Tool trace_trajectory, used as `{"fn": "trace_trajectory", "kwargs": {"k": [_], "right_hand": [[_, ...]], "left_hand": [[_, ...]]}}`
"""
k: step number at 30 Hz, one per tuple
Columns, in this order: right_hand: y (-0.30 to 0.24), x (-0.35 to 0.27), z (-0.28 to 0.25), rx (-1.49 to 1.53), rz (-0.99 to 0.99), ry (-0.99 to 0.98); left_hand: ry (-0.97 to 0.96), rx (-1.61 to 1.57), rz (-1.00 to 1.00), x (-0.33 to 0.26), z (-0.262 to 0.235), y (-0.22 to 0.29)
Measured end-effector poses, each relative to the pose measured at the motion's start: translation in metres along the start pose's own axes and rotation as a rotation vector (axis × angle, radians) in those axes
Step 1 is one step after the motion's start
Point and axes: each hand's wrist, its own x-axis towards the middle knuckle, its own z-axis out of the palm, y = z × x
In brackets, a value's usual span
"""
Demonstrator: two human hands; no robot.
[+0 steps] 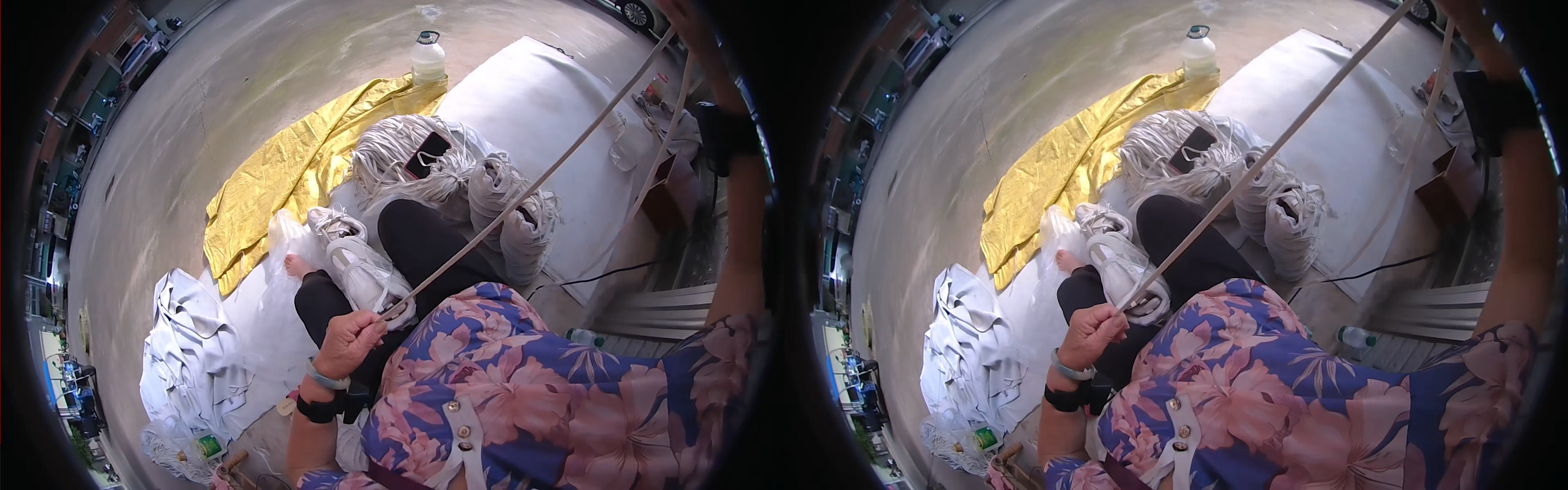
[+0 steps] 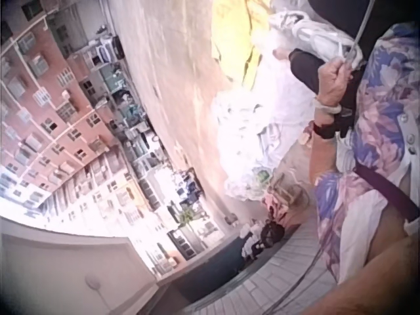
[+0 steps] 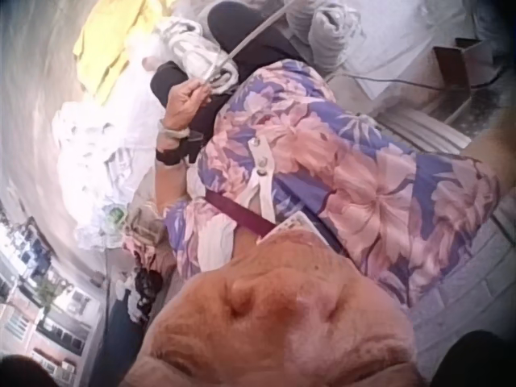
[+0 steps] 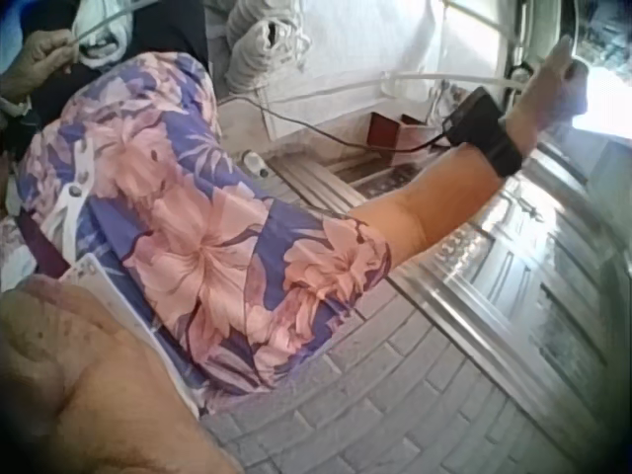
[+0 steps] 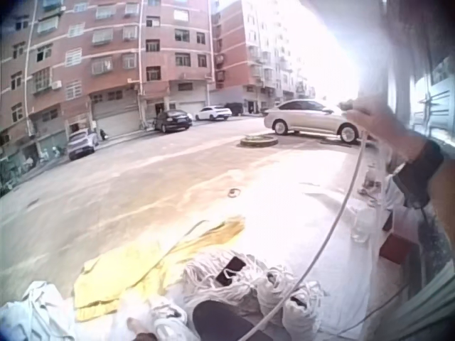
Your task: Threading and tying laces onto multiple pairs of white athletic shoes.
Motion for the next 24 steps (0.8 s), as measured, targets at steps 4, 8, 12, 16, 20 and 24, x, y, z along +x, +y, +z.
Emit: {"fn": "trace_trajectory", "kwargs": {"k": [4,8,12,16,20,24], "right_hand": [[0.065,-0.107,0.041,-0.5,0.262,-0.314],[-0.044,-0.157,0.155,-0.39,0.317,-0.926],[-0.23,-0.183,0.242,0.848,-0.061,-0.763],[-0.357,-0.195,0.256,1.498,0.008,-0.86],[-0.361,-0.195,0.26,1.355,-0.013,-1.052],[-0.335,-0.201,0.273,1.347,0.019,-0.973]], "left_hand": [[0.115,-0.089,-0.212,-0.021,-0.025,-0.028],[0.269,0.222,-0.084,-0.025,-0.03,-0.04],[0.207,0.548,0.038,0.013,-0.004,-0.024],[0.284,0.566,0.142,0.038,0.016,-0.02],[0.315,0.606,0.03,0.038,0.01,-0.025],[0.291,0.379,-0.162,0.027,0.0,-0.04]]}}
